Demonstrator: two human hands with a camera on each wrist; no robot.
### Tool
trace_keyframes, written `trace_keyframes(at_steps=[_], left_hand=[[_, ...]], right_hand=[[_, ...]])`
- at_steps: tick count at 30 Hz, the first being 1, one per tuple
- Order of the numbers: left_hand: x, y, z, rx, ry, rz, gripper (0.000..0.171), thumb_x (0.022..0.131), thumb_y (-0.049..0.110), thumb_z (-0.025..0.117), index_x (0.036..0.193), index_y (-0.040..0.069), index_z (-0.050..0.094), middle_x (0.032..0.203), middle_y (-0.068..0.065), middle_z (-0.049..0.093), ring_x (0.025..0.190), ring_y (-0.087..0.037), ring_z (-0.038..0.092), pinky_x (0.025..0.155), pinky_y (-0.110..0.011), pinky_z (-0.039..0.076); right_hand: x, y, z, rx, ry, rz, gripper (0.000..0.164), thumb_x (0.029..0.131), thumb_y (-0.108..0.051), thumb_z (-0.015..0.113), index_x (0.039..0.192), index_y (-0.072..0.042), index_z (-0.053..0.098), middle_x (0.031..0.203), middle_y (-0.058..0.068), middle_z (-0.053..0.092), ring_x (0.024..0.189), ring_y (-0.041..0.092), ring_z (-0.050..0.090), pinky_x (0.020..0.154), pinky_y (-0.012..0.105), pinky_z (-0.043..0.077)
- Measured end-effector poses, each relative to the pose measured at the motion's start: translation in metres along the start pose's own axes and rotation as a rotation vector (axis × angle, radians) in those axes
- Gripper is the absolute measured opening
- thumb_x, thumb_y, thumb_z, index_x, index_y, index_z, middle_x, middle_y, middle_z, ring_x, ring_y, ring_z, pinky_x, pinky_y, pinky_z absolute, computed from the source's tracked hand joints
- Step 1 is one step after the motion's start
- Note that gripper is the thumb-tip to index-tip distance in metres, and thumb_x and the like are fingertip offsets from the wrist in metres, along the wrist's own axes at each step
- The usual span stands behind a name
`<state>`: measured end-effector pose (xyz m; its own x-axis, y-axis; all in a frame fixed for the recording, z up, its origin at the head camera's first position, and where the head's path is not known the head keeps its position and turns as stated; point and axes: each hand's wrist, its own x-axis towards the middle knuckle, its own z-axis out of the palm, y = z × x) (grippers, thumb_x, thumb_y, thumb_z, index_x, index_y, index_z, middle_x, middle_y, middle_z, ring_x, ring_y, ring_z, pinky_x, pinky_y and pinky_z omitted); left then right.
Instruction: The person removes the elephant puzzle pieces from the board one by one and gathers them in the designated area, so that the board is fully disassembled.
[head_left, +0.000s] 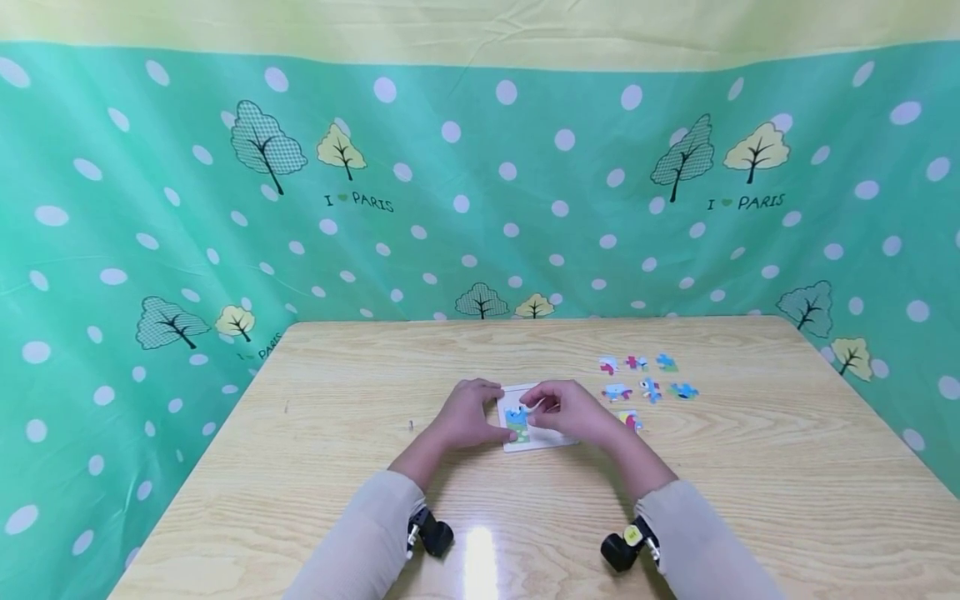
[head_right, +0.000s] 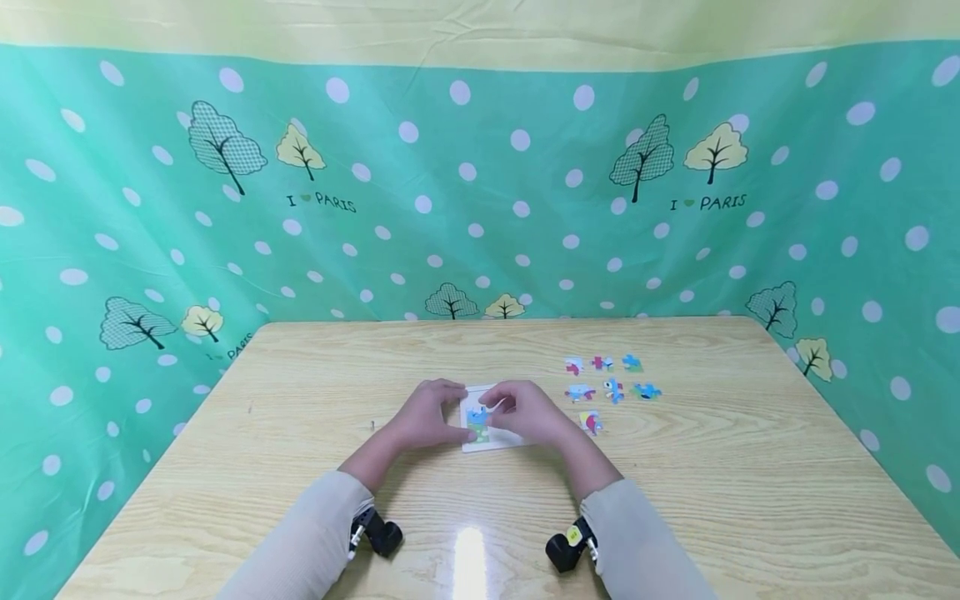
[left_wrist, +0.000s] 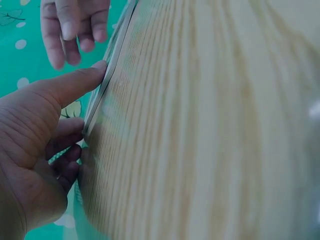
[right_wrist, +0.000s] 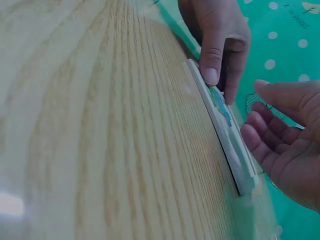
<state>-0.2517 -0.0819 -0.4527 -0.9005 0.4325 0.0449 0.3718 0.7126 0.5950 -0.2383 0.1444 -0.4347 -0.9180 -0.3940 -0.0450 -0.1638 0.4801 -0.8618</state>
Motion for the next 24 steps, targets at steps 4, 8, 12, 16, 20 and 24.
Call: trace_keyframes(at_steps=[4, 8, 12, 16, 20, 24], left_hand=[[0.0, 0.001, 0.0, -0.004, -0.006, -0.001, 0.077, 0.077, 0.038, 0.093, 0.136, -0.001, 0.065, 0.144, -0.015, 0.058, 0.135, -0.035, 0.048, 0.114, -0.047, 0.041], [0.0, 0.0, 0.0, 0.0, -0.01, 0.001, 0.077, 0.077, 0.037, 0.092, 0.137, -0.002, 0.064, 0.144, -0.015, 0.057, 0.135, -0.036, 0.048, 0.114, -0.047, 0.041], [-0.001, 0.0, 0.0, 0.004, -0.008, 0.012, 0.076, 0.078, 0.037, 0.092, 0.137, -0.003, 0.064, 0.144, -0.016, 0.058, 0.135, -0.036, 0.049, 0.114, -0.046, 0.041], [-0.001, 0.0, -0.001, 0.002, -0.01, 0.013, 0.076, 0.078, 0.036, 0.092, 0.137, -0.003, 0.064, 0.144, -0.016, 0.057, 0.135, -0.036, 0.048, 0.114, -0.046, 0.04], [-0.001, 0.0, -0.001, 0.009, -0.011, 0.023, 0.075, 0.078, 0.035, 0.092, 0.136, -0.003, 0.064, 0.143, -0.016, 0.058, 0.134, -0.037, 0.049, 0.114, -0.047, 0.041], [0.0, 0.001, -0.001, 0.016, -0.005, 0.028, 0.074, 0.078, 0.035, 0.092, 0.135, -0.004, 0.065, 0.142, -0.017, 0.058, 0.133, -0.036, 0.05, 0.113, -0.046, 0.042]], right_hand=[[0.006, 0.0, 0.002, -0.059, -0.062, -0.003, 0.03, 0.092, -0.002, 0.075, 0.122, -0.001, 0.072, 0.106, 0.004, 0.07, 0.095, 0.017, 0.062, 0.086, 0.035, 0.054], [0.009, 0.001, 0.005, -0.123, -0.072, -0.007, 0.034, 0.09, -0.001, 0.077, 0.123, 0.001, 0.071, 0.11, 0.006, 0.069, 0.1, 0.019, 0.061, 0.092, 0.038, 0.053], [0.011, 0.0, 0.007, -0.169, -0.071, 0.001, 0.035, 0.089, -0.001, 0.078, 0.124, 0.002, 0.071, 0.111, 0.005, 0.068, 0.1, 0.02, 0.059, 0.093, 0.04, 0.052], [0.012, -0.001, 0.01, -0.198, -0.049, 0.021, 0.034, 0.089, 0.0, 0.078, 0.122, 0.001, 0.072, 0.107, 0.003, 0.066, 0.097, 0.019, 0.057, 0.091, 0.039, 0.051], [0.014, -0.002, 0.011, -0.222, -0.037, 0.039, 0.033, 0.089, 0.0, 0.078, 0.121, 0.0, 0.073, 0.104, 0.003, 0.064, 0.096, 0.018, 0.056, 0.091, 0.04, 0.051], [0.016, -0.003, 0.011, -0.215, -0.035, 0.062, 0.031, 0.089, 0.001, 0.077, 0.119, 0.0, 0.072, 0.102, 0.003, 0.063, 0.095, 0.019, 0.056, 0.091, 0.04, 0.051]])
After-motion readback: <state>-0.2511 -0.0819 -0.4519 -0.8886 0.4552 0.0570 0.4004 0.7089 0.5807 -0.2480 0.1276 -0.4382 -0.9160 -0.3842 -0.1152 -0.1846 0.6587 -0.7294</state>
